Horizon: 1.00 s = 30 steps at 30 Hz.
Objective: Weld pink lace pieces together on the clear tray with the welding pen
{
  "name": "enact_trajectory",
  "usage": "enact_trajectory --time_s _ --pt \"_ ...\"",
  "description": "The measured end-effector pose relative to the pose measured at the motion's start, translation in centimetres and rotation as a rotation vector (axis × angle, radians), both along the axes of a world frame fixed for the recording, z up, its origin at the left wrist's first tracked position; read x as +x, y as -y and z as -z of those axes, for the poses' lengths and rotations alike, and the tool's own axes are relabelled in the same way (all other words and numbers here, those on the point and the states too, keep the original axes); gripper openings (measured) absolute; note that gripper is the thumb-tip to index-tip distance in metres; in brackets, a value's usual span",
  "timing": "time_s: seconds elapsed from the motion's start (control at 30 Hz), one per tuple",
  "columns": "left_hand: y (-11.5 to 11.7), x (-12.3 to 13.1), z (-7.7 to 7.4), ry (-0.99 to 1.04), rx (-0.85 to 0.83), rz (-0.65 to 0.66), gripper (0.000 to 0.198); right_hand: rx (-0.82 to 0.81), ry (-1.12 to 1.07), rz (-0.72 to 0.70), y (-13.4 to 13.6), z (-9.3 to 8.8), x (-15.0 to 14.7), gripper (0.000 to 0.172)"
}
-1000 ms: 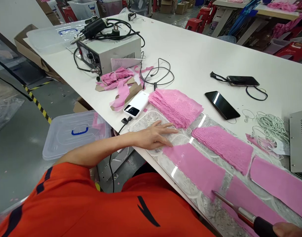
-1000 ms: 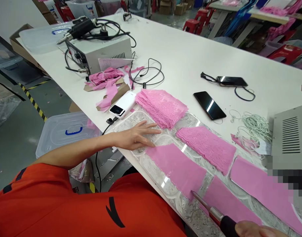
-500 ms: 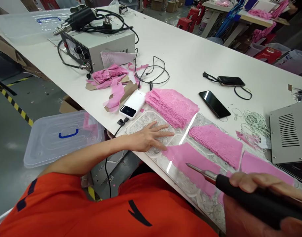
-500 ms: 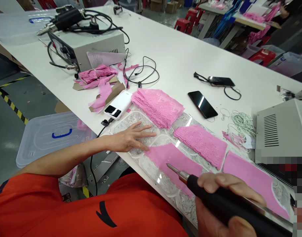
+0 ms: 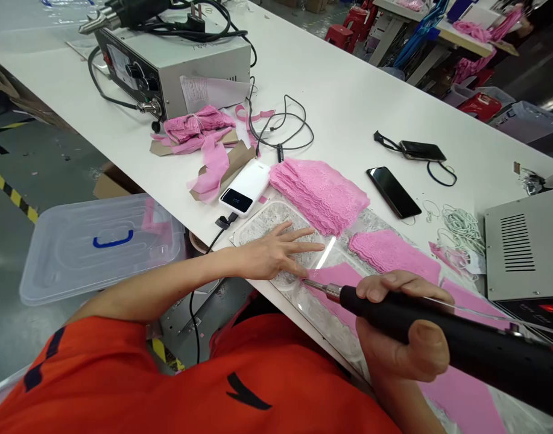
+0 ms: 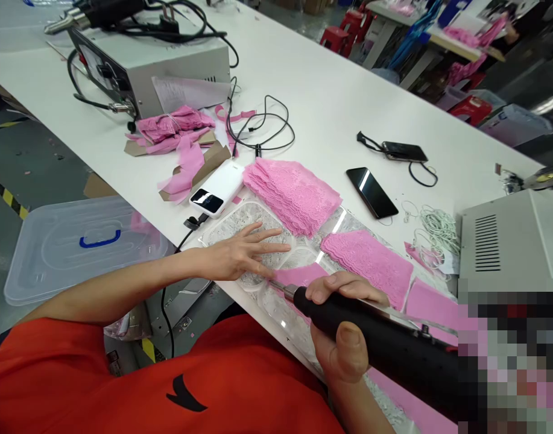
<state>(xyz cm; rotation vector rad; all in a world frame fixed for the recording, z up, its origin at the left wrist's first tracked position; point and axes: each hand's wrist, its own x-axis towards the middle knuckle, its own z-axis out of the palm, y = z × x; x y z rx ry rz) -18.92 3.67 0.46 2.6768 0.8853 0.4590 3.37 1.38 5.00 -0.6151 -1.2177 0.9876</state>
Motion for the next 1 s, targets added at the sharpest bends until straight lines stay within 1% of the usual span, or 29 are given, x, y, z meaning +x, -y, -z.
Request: enact_trajectory --time_s 0.27,0.43,0.67,0.77,0.87,0.93,1.0 --pt "0.0 0.0 0.2 0.006 -0.012 -0.001 0.057 0.021 -0.005 -0.014 0.0 0.2 -0.2 0.018" --pt "0.0 0.0 0.2 -0.008 -0.006 0.008 0.054 0.023 0.021 -0.028 -0.1 0.3 0.0 0.015" --pt "0.0 -0.1 0.1 -0.001 0.02 0.006 0.051 0.019 0.05 -0.003 0.0 0.1 -0.2 0.014" --pt "0.2 -0.3 -0.1 0.028 0.022 0.008 0.049 0.01 0.026 0.084 -0.7 -0.5 0.9 0.016" --pt "0.4 -0.2 -0.5 0.072 0.023 0.015 0.042 0.05 0.009 0.25 -2.1 -1.1 2.7 0.015" --pt "0.6 0.3 -0.7 0.101 0.024 0.03 0.036 0.047 -0.001 0.339 -2.9 -1.3 3.7 0.014" --pt "0.6 1.2 -0.7 0.131 0.041 0.05 0.031 0.013 -0.024 0.389 -3.7 -1.1 4.3 0.012"
